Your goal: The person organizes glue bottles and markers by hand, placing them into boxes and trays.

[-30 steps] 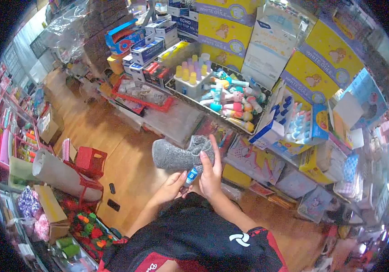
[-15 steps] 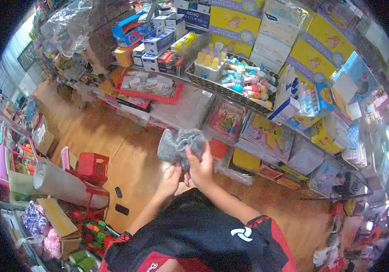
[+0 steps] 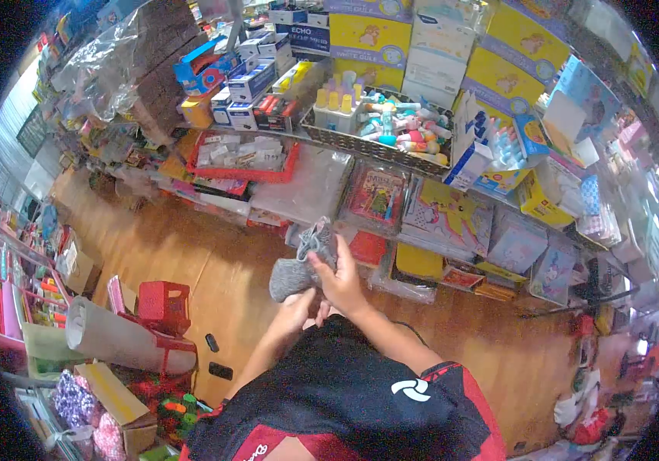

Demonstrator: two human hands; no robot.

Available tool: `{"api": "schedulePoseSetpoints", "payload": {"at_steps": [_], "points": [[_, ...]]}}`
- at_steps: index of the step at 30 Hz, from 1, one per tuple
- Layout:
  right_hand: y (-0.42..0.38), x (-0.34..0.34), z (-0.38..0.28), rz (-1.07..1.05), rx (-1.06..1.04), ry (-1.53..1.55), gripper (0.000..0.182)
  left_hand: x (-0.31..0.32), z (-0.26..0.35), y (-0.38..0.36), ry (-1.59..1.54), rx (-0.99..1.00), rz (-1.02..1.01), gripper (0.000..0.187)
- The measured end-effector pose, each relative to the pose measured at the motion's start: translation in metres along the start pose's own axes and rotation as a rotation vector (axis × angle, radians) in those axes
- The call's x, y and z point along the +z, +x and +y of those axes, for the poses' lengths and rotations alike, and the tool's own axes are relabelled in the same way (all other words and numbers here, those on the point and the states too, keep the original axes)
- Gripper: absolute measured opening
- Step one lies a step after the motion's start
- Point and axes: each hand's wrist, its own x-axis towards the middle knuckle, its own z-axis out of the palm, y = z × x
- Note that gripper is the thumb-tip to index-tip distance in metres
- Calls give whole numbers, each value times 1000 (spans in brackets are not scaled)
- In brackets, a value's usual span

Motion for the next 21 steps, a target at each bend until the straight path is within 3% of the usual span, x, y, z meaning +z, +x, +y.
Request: {"api": "schedulePoseSetpoints", "payload": {"at_steps": [1, 2, 4, 7, 10, 14, 17, 19, 21], "points": [[1, -4, -4, 32, -39, -22, 32, -1, 6, -3, 85, -42, -84, 37], [1, -11, -1, 42, -45, -22, 32, -1, 14, -6, 170, -84, -168, 35], [1, -23, 6, 113, -101, -161, 29, -5, 24, -13, 135, -54, -149, 32], [-10, -31, 7, 119, -39, -258, 35, 2, 42, -17, 215, 328, 97, 14], [-18, -30, 0, 78, -23, -373, 33, 18, 52, -14, 204, 482, 153, 16], [-23, -29, -2, 75, -51, -452, 28, 19, 51, -8, 416, 441, 107, 18], [-22, -35, -4, 118, -19, -434, 26, 17, 47, -3, 380, 446, 74, 17], [-19, -41, -4, 288, -181, -551, 24, 16, 44, -3, 360, 452, 53, 17], [-8, -45, -16, 570, -188, -363, 23, 16, 43, -4, 220, 461, 28, 17]]}}
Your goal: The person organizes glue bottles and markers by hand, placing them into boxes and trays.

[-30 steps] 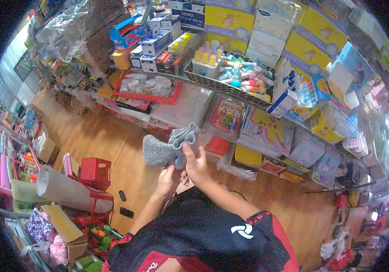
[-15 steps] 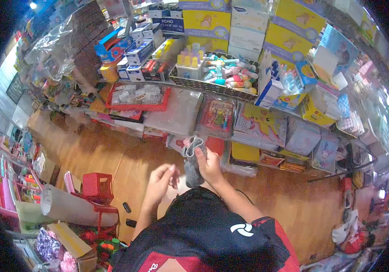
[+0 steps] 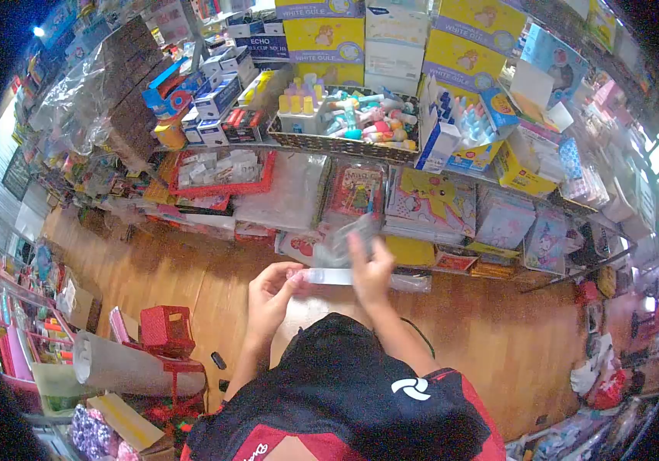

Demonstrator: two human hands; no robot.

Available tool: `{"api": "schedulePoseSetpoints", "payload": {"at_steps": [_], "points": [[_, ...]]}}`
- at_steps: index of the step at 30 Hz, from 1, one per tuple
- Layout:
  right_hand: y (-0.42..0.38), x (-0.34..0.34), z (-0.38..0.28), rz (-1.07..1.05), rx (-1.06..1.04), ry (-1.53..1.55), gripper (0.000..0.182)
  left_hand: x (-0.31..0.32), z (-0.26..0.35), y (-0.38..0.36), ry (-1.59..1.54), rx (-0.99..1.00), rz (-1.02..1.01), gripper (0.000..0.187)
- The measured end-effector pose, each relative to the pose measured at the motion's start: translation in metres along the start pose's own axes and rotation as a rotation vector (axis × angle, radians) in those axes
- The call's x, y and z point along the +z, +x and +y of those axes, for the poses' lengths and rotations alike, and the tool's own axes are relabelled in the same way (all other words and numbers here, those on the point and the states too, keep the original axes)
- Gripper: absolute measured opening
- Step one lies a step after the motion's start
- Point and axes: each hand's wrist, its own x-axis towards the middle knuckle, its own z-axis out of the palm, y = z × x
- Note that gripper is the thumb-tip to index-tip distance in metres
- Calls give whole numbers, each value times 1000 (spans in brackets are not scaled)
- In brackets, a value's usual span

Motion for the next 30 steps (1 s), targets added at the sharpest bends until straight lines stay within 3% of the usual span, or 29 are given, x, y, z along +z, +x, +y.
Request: {"api": "schedulePoseSetpoints", "payload": {"at_steps": [1, 3, 4, 6, 7, 9, 10, 12, 15, 18, 21, 28, 30], "points": [[9, -6, -9, 107, 103, -51, 24, -2, -1, 0, 0, 0, -1, 17], [26, -18, 7, 223, 314, 264, 30, -12, -5, 2, -210, 7, 159, 19], [25, -22, 14, 222, 315, 265, 30, -15, -5, 4, -309, -16, 223, 22], [17, -29, 19, -60, 382, 468, 37, -15, -1, 6, -350, -17, 270, 23], [8, -22, 21, -64, 383, 464, 37, -12, 0, 6, -342, -19, 280, 23], [-8, 3, 13, -239, 133, 664, 44, -8, -2, 6, -174, -8, 139, 22], [-8, 4, 6, -244, 135, 664, 44, -4, 1, 5, -154, -1, 150, 19], [-6, 7, -8, -336, 63, 261, 39, -3, -1, 3, -116, 42, 140, 19], [-8, 1, 9, -339, 150, 242, 31, 0, -8, -1, -28, 74, 114, 18], [-8, 1, 17, -232, 232, 192, 26, 4, 1, -5, 568, 347, 72, 21], [-7, 1, 26, -137, 277, 158, 23, 11, -6, -3, 688, 590, 7, 23], [-2, -12, 53, -69, 334, 82, 19, 19, -23, 5, 755, 710, -182, 25], [5, -9, 62, -47, 293, -68, 20, 22, -23, 11, 791, 734, -224, 25]]}}
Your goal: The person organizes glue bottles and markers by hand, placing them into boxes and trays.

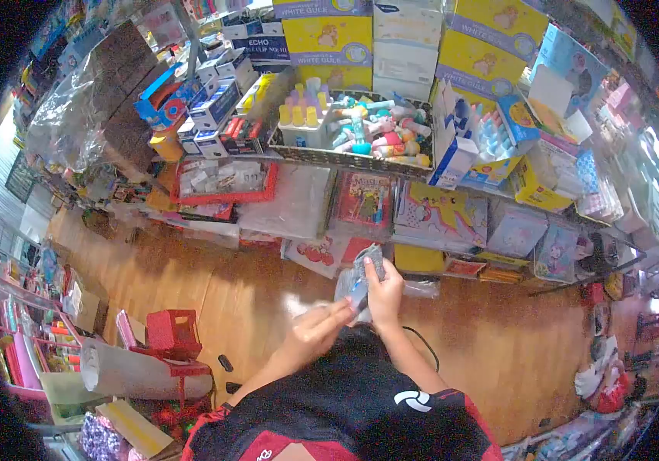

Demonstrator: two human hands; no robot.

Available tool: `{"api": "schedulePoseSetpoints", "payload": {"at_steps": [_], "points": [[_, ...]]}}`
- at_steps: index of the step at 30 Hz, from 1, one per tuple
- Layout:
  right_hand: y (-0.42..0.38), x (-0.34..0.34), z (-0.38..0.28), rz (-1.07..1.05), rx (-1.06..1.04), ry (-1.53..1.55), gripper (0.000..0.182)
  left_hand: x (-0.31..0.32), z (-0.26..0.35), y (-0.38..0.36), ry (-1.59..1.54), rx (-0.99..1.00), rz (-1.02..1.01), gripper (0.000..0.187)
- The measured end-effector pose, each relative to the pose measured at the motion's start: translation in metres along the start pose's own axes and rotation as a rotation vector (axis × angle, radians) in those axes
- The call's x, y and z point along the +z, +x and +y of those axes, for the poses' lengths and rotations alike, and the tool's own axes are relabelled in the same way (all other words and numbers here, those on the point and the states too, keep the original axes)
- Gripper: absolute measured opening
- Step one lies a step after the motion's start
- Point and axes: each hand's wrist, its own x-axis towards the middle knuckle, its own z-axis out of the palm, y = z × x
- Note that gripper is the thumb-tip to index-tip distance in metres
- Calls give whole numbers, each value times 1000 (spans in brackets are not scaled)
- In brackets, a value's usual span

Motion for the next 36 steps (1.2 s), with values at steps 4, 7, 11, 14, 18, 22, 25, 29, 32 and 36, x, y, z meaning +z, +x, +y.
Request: {"api": "schedulePoseSetpoints", "payload": {"at_steps": [4, 7, 11, 14, 18, 22, 25, 29, 32, 36], "points": [[18, 15, 1, 2, 41, -66, 15, 6, 4, 17, -124, 70, -131, 31], [32, 28, 2, -90, 126, 54, 15, 8, -3, 32, -148, 74, -204, 32], [59, 39, 3, -161, 116, 86, 18, 20, -33, 48, -155, 35, -45, 27], [82, 44, -7, -194, 65, 69, 22, 19, -53, 64, -155, -77, 146, 24], [118, 45, -19, -356, -111, -117, 32, 12, -84, 86, -223, -498, 482, 16], [146, 41, -19, -651, -284, -304, 46, -3, -100, 112, -195, -727, 873, 18], [156, 41, -16, -848, -369, -393, 57, -16, -113, 125, -83, -666, 1121, 18], [164, 50, -28, -844, -579, -418, 57, -40, -128, 133, 0, -490, 1231, 15], [165, 60, -30, -882, -552, -430, 52, -61, -137, 146, -13, -436, 1244, 16], [160, 77, -29, -785, -374, -416, 50, -89, -143, 180, -22, -315, 1230, 21]]}}
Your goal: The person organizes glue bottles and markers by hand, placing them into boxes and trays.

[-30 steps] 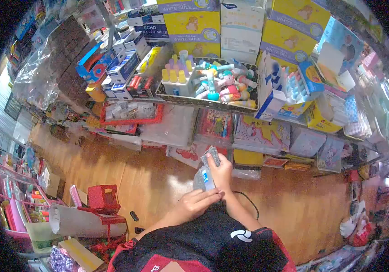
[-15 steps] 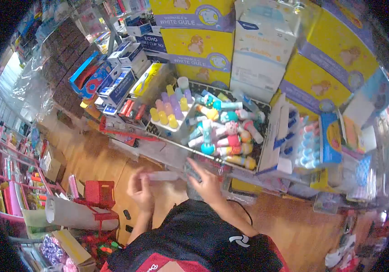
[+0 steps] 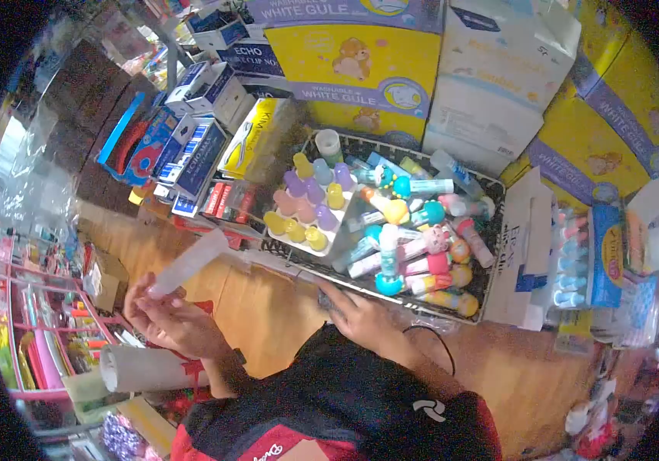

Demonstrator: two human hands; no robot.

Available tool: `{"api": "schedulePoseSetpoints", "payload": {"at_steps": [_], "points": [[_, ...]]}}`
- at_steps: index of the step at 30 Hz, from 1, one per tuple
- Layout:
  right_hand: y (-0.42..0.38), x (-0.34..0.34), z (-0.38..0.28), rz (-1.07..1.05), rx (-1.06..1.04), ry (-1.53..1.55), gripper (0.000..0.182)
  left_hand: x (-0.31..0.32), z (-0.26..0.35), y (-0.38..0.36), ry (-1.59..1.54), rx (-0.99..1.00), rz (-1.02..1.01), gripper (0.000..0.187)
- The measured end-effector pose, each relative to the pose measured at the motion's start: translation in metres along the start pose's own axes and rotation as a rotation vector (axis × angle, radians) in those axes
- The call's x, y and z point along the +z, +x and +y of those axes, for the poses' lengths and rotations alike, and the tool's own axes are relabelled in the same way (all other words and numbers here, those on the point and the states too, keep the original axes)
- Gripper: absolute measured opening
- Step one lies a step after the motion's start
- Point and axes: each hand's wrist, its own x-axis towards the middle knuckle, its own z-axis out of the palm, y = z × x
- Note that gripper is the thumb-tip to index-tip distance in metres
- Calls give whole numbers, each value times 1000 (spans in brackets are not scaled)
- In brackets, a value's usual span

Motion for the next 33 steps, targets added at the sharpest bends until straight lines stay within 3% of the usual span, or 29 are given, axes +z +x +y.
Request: {"api": "schedulePoseSetpoints", "payload": {"at_steps": [1, 3, 5, 6, 8, 11, 17, 19, 21, 27, 28, 29, 31, 33], "points": [[4, 3, -2, 3, 9, -11, 50, 10, -1, 8, -42, 49, 17, 22], [9, 7, -7, 217, -149, -61, 49, 27, -8, 25, -37, 37, 16, 25], [9, 9, -9, 235, -145, -79, 45, 45, -16, 43, -72, 85, -276, 21], [8, 9, -8, 201, -107, -102, 44, 57, -14, 53, -80, 80, -275, 21], [10, 11, -6, 210, -92, -116, 41, 82, -10, 69, 43, -37, -625, 17], [13, 13, -4, 239, -137, -132, 39, 114, -31, 77, -79, -159, -743, 14], [22, 17, -6, 359, -136, -165, 33, 148, -41, 74, 87, -73, -1089, 14], [23, 15, -5, 398, -169, -172, 31, 157, -48, 70, 67, -61, -1125, 14], [21, 15, -2, 375, -195, -181, 31, 162, -53, 69, 254, 81, -1240, 15], [18, 15, 1, 375, -189, -172, 31, 168, -76, 63, 229, 157, -1349, 15], [17, 15, 1, 359, -186, -178, 31, 168, -71, 63, 261, 40, -1370, 16], [17, 14, 0, 368, -178, -180, 31, 169, -71, 61, 254, 42, -1380, 16], [15, 11, -1, 330, -162, -158, 31, 169, -73, 64, 279, 290, -1314, 17], [10, 13, 5, 337, -146, -180, 31, 172, -63, 64, 301, 304, -1279, 18]]}}
